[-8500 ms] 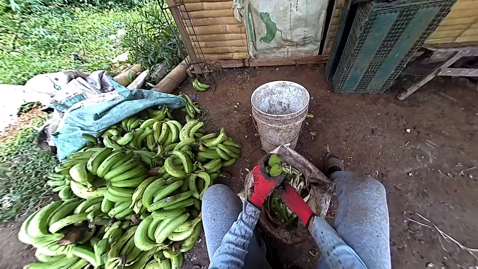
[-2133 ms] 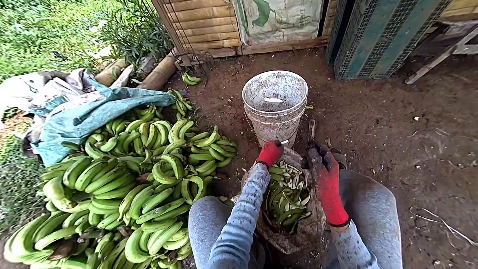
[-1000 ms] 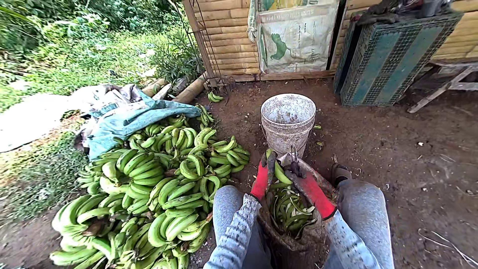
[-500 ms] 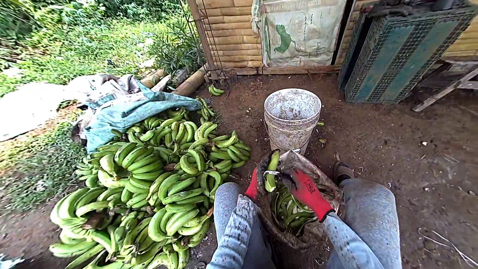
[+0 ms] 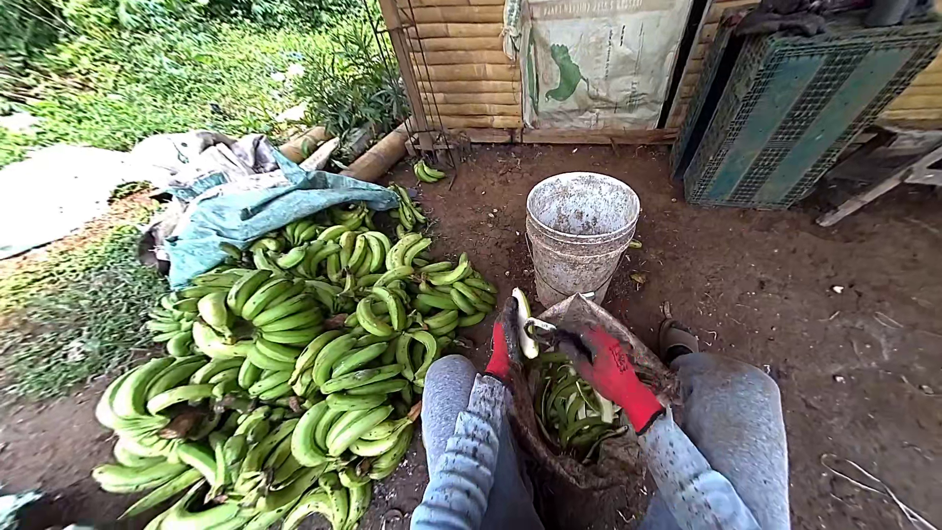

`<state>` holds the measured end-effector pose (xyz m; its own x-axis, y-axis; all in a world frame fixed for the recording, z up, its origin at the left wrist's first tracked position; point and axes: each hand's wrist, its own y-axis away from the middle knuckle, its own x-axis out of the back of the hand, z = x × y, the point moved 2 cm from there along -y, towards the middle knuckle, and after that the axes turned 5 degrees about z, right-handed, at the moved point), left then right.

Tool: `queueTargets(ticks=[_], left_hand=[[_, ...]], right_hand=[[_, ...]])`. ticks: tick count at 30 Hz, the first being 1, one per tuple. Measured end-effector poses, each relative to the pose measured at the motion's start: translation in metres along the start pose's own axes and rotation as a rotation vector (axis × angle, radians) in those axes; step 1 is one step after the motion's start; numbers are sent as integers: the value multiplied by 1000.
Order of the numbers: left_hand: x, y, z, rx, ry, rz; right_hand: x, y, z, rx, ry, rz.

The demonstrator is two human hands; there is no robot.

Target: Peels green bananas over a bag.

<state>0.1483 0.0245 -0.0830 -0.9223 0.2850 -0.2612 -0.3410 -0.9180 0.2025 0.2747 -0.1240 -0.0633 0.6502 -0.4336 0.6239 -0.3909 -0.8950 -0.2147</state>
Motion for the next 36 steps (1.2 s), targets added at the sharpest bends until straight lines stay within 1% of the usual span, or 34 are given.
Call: queueTargets(ticks=[2,3,4,5,7,8,9,10,12,15,17,19,21,23,24,26,27,29,30,31,32,33,34,35,36], left_hand=[[-2,0,4,-1,87,-48],[-3,6,2,12,95,-97],[-2,13,-1,28,43,-172],[-1,20,-2,41,-84,-253],[-1,32,-3,88,-391,-363],[-1,35,-6,114,-441,-370],[0,33,-12,132,-376,-334],[1,27,-14,152,-262,-261],[0,16,-11,120,-81,-96],[-5,7,-4,71,177,45],[-5,9,-2,46,230,72],[-9,15,-5,39,263,36],[-11,18,-8,43,262,35],[-10,16,-11,12,125,26],[-10,17,-12,-9,7,26],[-10,24,-15,-73,-346,14],[-11,29,-16,-115,-545,-20],[-18,42,-17,-191,-791,-99],[-23,49,-14,-223,-871,-157],[-26,52,-13,-237,-893,-196],[-27,50,-14,-226,-818,-184],[-25,43,-14,-177,-644,-120],[-22,32,-16,-97,-407,-48],[-19,22,-13,0,-148,-28],[-15,15,-9,90,82,-56]], right_hand=[[-9,8,-6,46,99,-75],[-10,5,-6,18,149,-83],[-9,-1,-3,-35,191,-69],[-4,-10,3,-99,228,-23],[13,-30,18,-258,262,60],[20,-36,24,-313,246,85],[23,-36,26,-326,216,98],[21,-33,22,-296,183,98],[10,-13,7,-189,123,82],[-5,14,-13,-55,111,58],[-10,15,-19,-94,186,-6],[-9,5,-15,-185,238,-48],[-11,2,-10,-198,251,-72],[-14,6,-6,-183,250,-41],[-16,6,-2,-186,261,-23],[-16,-2,4,-221,262,-15],[-15,-9,9,-251,247,-33],[-13,-22,20,-340,224,-101],[-12,-27,25,-386,235,-118],[-10,-28,31,-422,241,-111],[-8,-29,37,-437,216,-73],[-7,-27,39,-411,162,-7],[-7,-21,37,-336,100,66],[-6,-14,32,-220,33,112],[-6,-6,26,-86,-26,117]])
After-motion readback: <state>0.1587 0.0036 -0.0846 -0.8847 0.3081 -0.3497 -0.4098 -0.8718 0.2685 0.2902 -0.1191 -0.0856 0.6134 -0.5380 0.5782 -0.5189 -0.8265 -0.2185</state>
